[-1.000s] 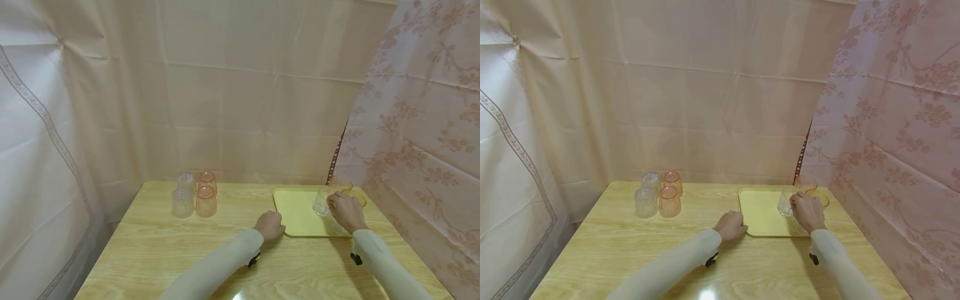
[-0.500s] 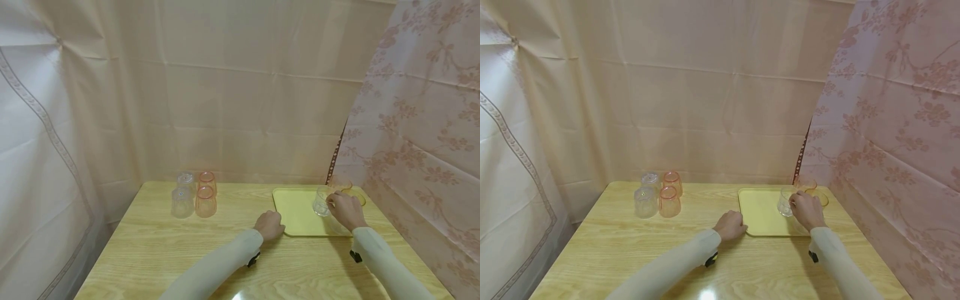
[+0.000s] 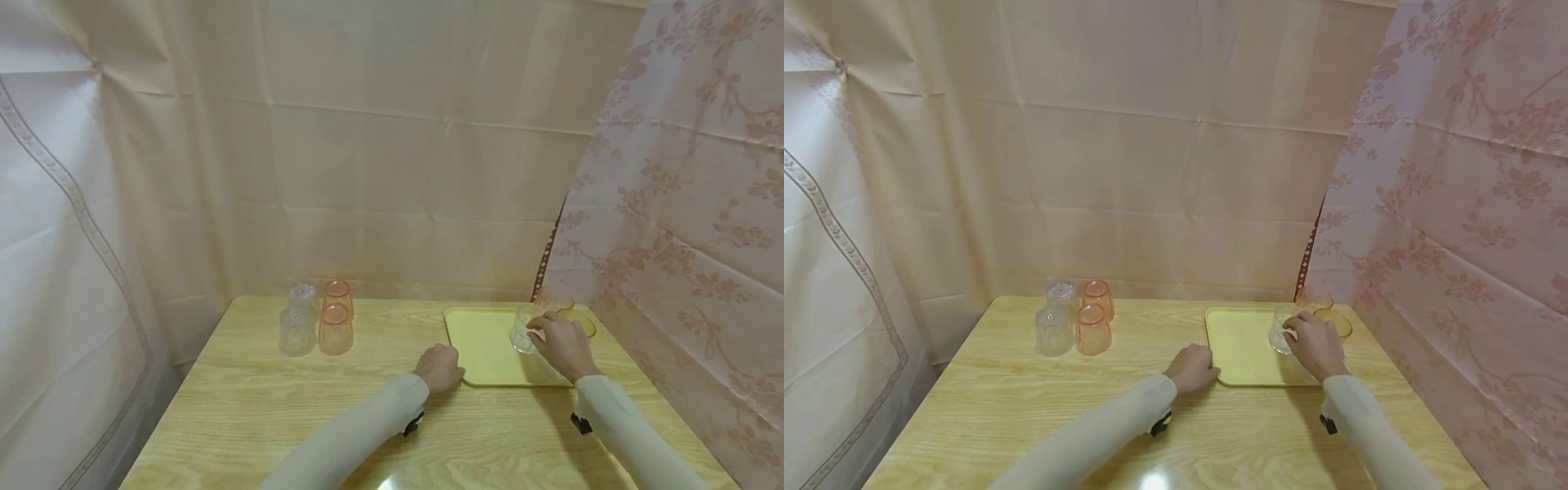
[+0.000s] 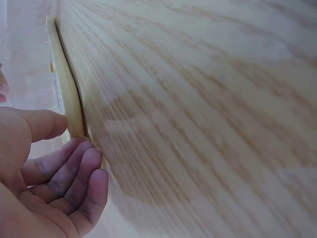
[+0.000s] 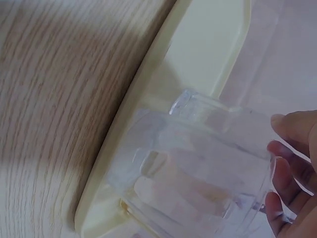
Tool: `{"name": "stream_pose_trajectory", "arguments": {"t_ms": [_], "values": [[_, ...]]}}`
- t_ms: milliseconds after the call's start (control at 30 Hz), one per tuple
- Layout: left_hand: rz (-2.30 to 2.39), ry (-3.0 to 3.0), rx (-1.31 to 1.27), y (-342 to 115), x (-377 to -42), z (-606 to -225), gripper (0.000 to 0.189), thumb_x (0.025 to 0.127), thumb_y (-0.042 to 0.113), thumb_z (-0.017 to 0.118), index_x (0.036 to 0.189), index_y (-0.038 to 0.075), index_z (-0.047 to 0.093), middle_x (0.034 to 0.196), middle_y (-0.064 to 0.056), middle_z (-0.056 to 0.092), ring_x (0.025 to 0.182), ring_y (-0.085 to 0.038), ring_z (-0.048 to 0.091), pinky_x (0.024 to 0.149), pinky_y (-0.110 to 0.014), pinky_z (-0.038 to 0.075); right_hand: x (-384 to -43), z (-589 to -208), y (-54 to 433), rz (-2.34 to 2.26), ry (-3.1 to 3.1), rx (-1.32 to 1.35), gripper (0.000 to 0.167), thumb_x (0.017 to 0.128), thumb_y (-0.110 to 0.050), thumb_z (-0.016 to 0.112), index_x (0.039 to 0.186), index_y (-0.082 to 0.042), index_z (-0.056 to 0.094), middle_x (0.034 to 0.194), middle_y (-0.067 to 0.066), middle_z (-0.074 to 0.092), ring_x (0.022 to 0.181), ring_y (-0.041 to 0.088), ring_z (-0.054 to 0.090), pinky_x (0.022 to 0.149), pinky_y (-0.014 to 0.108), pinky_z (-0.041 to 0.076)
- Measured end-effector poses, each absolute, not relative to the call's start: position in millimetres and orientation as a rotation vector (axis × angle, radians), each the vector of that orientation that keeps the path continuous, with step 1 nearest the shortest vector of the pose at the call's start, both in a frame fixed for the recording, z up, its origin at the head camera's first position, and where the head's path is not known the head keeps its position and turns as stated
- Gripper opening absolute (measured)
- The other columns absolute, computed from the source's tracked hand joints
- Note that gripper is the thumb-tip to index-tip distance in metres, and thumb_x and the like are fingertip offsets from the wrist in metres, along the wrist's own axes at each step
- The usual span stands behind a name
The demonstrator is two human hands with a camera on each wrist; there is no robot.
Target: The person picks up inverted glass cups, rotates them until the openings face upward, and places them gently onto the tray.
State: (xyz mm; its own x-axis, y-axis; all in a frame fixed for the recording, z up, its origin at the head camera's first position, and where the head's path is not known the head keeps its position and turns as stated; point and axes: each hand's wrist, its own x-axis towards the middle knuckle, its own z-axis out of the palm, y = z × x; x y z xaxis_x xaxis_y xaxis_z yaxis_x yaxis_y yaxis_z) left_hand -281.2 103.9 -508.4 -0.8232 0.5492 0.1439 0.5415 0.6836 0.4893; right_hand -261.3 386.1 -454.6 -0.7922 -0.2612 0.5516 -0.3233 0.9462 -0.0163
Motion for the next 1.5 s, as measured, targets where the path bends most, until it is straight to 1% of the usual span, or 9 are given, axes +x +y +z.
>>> {"name": "stream_pose_trajectory", "arguments": {"t_ms": [133,267,433,567,800,933,1067,1333,1500], "values": [[0.82,2.865,0.916,104,-282,-509,0.052,0.098,0.017,0.068,0.055,0.016,0.039,0.046,0.009,0.028,0.039,-0.004,0.024,0.038,-0.018,0.024,-258,-454,378,0.149,-2.508,0.447,0.013,0.083,-0.011,0.084,0.095,-0.008,0.078,0.093,0.007,0.071,0.069,0.021,0.065,0.061,0.046,0.046],[0.822,2.868,0.914,103,-282,-510,0.051,0.098,0.018,0.069,0.056,0.016,0.04,0.047,0.008,0.029,0.04,-0.004,0.024,0.038,-0.018,0.025,-254,-453,370,0.166,-2.522,0.471,0.013,0.084,-0.011,0.083,0.096,-0.008,0.078,0.09,0.004,0.071,0.068,0.018,0.062,0.063,0.045,0.046],[0.84,2.853,0.93,102,-281,-509,0.049,0.098,0.019,0.07,0.057,0.015,0.043,0.048,0.008,0.032,0.04,-0.003,0.026,0.039,-0.017,0.027,-253,-457,361,0.175,-2.536,0.51,0.014,0.084,-0.012,0.084,0.096,-0.01,0.078,0.087,0.0,0.072,0.07,0.018,0.064,0.065,0.044,0.048],[0.838,2.845,0.931,102,-280,-508,0.049,0.099,0.019,0.07,0.057,0.015,0.044,0.049,0.007,0.033,0.04,-0.004,0.027,0.039,-0.017,0.027,-252,-465,356,0.167,-2.53,0.544,0.015,0.081,-0.011,0.086,0.094,-0.011,0.078,0.085,-0.002,0.072,0.069,0.017,0.064,0.066,0.044,0.045],[0.809,2.85,0.91,104,-281,-508,0.051,0.099,0.019,0.069,0.056,0.016,0.043,0.047,0.008,0.032,0.04,-0.004,0.028,0.039,-0.018,0.027,-250,-478,344,0.171,-2.483,0.648,0.021,0.075,-0.006,0.091,0.09,-0.011,0.077,0.081,-0.003,0.071,0.069,0.017,0.066,0.064,0.04,0.049],[0.776,2.861,0.899,105,-282,-507,0.05,0.099,0.02,0.069,0.057,0.015,0.043,0.049,0.006,0.035,0.041,-0.005,0.03,0.04,-0.019,0.029,-245,-484,335,0.145,-2.472,0.681,0.021,0.074,-0.009,0.091,0.088,-0.014,0.077,0.078,-0.006,0.068,0.069,0.015,0.065,0.062,0.038,0.047],[0.745,2.876,0.899,105,-283,-506,0.045,0.099,0.021,0.07,0.059,0.014,0.049,0.051,0.005,0.04,0.044,-0.007,0.035,0.043,-0.021,0.034,-241,-490,326,0.156,-2.522,0.668,0.02,0.075,-0.011,0.091,0.088,-0.016,0.076,0.078,-0.009,0.066,0.07,0.013,0.064,0.063,0.038,0.044],[0.713,2.9,0.901,105,-282,-506,0.038,0.098,0.022,0.072,0.065,0.012,0.057,0.054,0.005,0.045,0.047,-0.008,0.039,0.046,-0.022,0.036,-236,-500,315,0.188,-2.623,0.67,0.016,0.078,-0.014,0.089,0.089,-0.015,0.077,0.081,-0.008,0.069,0.071,0.013,0.066,0.068,0.041,0.051],[0.695,2.917,0.902,106,-282,-507,0.033,0.097,0.023,0.073,0.069,0.011,0.061,0.059,0.004,0.049,0.05,-0.008,0.043,0.049,-0.022,0.039,-233,-505,309,0.232,-2.655,0.679,0.013,0.08,-0.013,0.088,0.089,-0.016,0.078,0.081,-0.012,0.069,0.07,0.008,0.064,0.068,0.037,0.048]]}}
